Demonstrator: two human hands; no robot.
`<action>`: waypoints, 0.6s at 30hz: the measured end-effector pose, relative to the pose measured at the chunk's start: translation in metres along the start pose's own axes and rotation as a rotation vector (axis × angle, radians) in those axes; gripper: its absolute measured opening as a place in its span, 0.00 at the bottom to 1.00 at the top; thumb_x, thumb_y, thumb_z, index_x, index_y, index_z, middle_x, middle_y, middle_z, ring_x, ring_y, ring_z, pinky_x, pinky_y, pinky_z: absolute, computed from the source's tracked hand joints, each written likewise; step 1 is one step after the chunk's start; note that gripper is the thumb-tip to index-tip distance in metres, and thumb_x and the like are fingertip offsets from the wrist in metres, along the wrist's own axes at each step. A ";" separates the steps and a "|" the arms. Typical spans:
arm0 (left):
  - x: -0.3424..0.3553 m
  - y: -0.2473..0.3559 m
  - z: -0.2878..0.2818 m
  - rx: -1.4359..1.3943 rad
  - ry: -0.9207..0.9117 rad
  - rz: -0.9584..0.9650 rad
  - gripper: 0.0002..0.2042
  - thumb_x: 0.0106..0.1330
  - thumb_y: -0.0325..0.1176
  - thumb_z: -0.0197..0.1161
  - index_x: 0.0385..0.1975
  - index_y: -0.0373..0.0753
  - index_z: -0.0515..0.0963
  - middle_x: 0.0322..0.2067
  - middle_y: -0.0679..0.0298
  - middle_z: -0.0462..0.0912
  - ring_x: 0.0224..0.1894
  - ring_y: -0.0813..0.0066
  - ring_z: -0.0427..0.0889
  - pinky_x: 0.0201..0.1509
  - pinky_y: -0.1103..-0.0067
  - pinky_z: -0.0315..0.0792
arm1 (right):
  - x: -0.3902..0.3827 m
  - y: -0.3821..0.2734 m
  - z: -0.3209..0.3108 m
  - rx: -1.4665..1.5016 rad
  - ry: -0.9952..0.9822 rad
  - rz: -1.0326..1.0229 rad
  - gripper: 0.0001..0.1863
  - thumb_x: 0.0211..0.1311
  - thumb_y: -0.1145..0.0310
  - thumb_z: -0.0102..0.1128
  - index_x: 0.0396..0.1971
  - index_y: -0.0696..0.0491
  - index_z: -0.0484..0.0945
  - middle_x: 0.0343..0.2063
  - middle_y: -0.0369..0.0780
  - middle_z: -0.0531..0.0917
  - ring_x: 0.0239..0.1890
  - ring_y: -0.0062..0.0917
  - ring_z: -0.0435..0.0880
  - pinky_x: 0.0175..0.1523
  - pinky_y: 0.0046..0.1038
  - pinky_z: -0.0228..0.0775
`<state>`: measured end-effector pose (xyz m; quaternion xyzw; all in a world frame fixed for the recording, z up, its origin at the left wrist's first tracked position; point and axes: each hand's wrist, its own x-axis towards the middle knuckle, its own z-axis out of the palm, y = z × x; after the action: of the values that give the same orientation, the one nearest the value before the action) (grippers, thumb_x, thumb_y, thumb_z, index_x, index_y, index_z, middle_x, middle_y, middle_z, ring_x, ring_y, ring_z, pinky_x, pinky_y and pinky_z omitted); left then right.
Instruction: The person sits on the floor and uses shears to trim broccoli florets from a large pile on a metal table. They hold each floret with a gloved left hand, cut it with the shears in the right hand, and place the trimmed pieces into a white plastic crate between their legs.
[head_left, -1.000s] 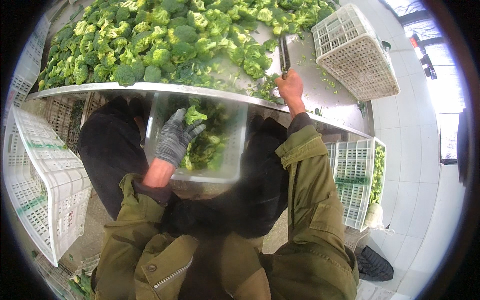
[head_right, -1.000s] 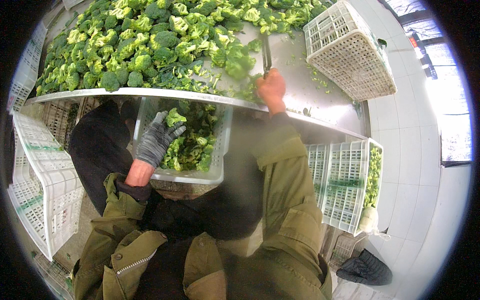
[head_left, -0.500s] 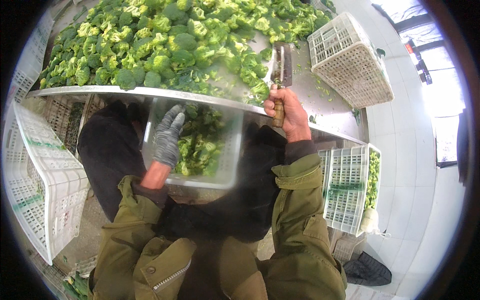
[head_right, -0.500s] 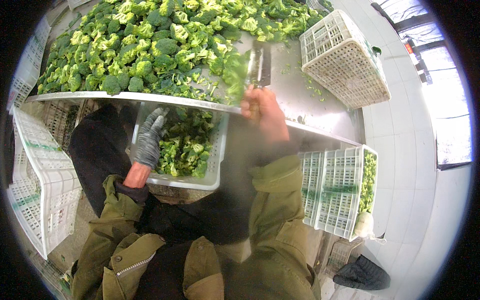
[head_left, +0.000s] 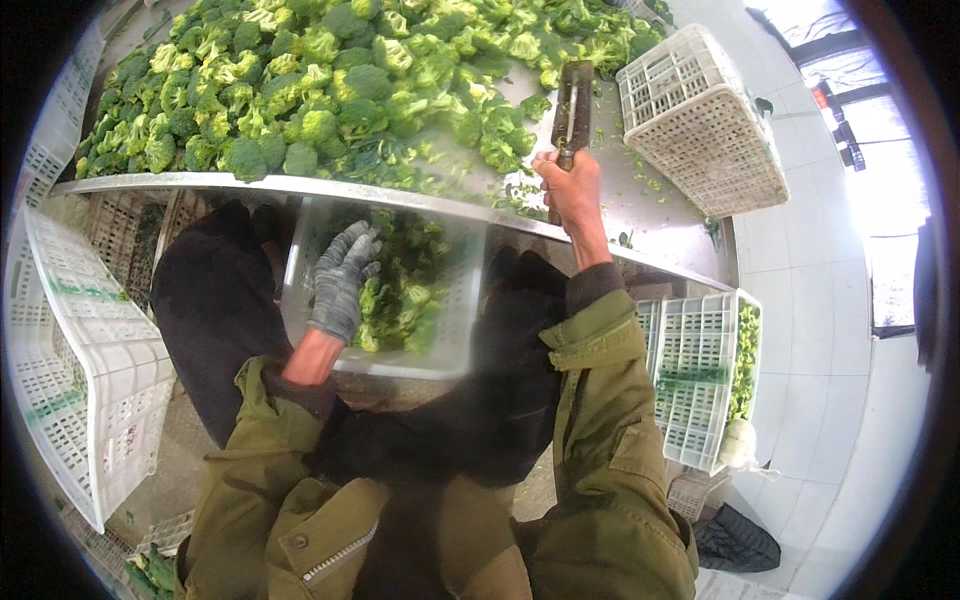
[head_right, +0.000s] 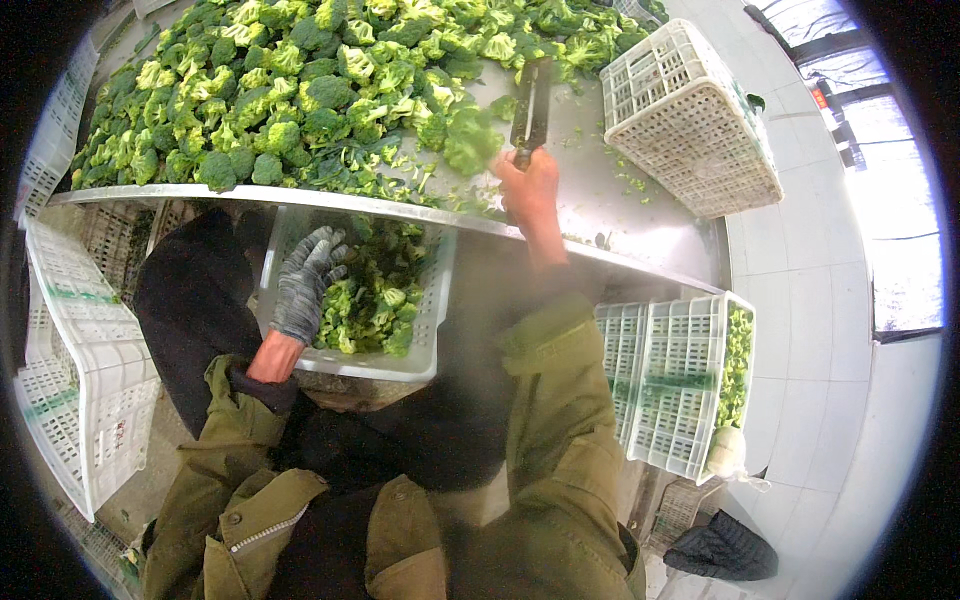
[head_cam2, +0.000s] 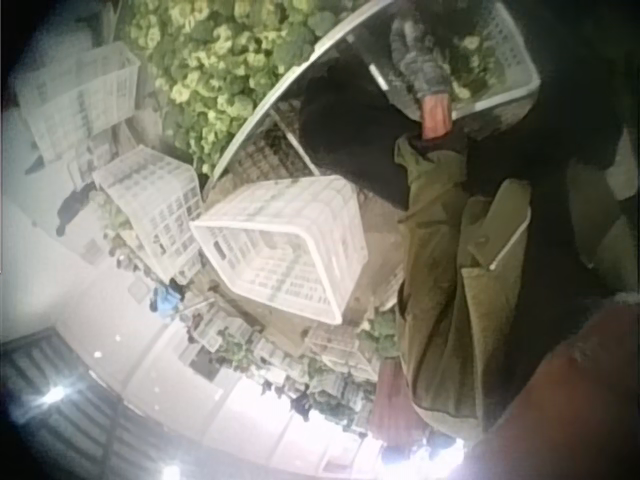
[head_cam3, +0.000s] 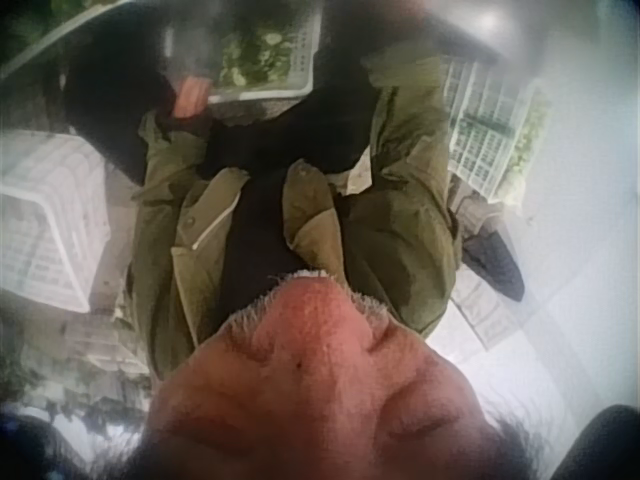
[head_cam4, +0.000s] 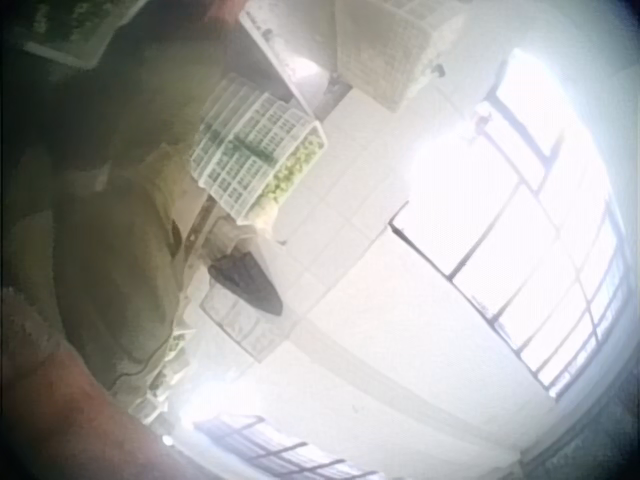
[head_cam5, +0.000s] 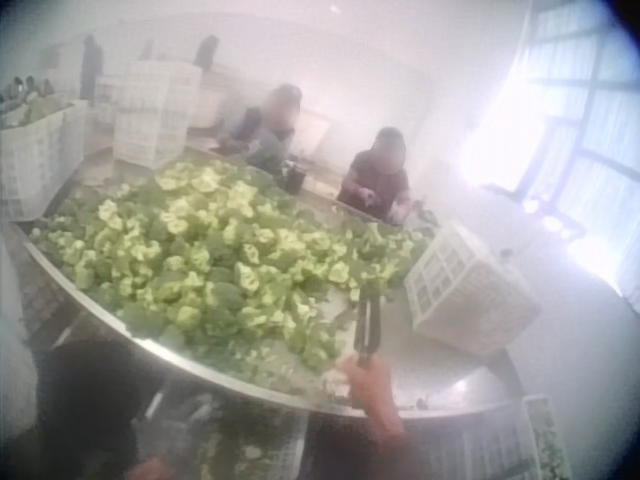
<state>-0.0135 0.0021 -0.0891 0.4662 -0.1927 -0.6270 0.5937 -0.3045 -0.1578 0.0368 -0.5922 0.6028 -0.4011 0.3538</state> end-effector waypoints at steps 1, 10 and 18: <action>-0.001 -0.001 0.002 -0.015 -0.001 -0.007 0.19 0.76 0.36 0.61 0.64 0.40 0.75 0.58 0.62 0.82 0.56 0.72 0.81 0.57 0.73 0.75 | 0.008 0.009 0.004 -0.058 0.027 -0.044 0.08 0.59 0.73 0.69 0.31 0.55 0.76 0.23 0.35 0.80 0.19 0.15 0.75 0.20 0.20 0.67; -0.008 0.002 0.005 0.003 -0.049 -0.061 0.20 0.77 0.38 0.61 0.64 0.37 0.73 0.60 0.56 0.81 0.58 0.65 0.83 0.58 0.70 0.79 | 0.031 0.036 0.041 -0.557 0.108 -0.287 0.16 0.53 0.62 0.71 0.35 0.57 0.79 0.27 0.50 0.85 0.34 0.48 0.85 0.42 0.47 0.74; -0.018 0.014 0.015 -0.137 -0.297 -0.074 0.20 0.77 0.37 0.60 0.65 0.36 0.72 0.61 0.52 0.80 0.59 0.59 0.83 0.62 0.65 0.80 | 0.021 0.012 0.028 -0.252 0.204 -0.061 0.11 0.55 0.68 0.66 0.32 0.60 0.77 0.24 0.44 0.83 0.27 0.34 0.82 0.36 0.36 0.73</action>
<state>-0.0205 0.0109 -0.0642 0.3335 -0.2177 -0.7221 0.5656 -0.2854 -0.1805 0.0147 -0.6060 0.6629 -0.3908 0.2016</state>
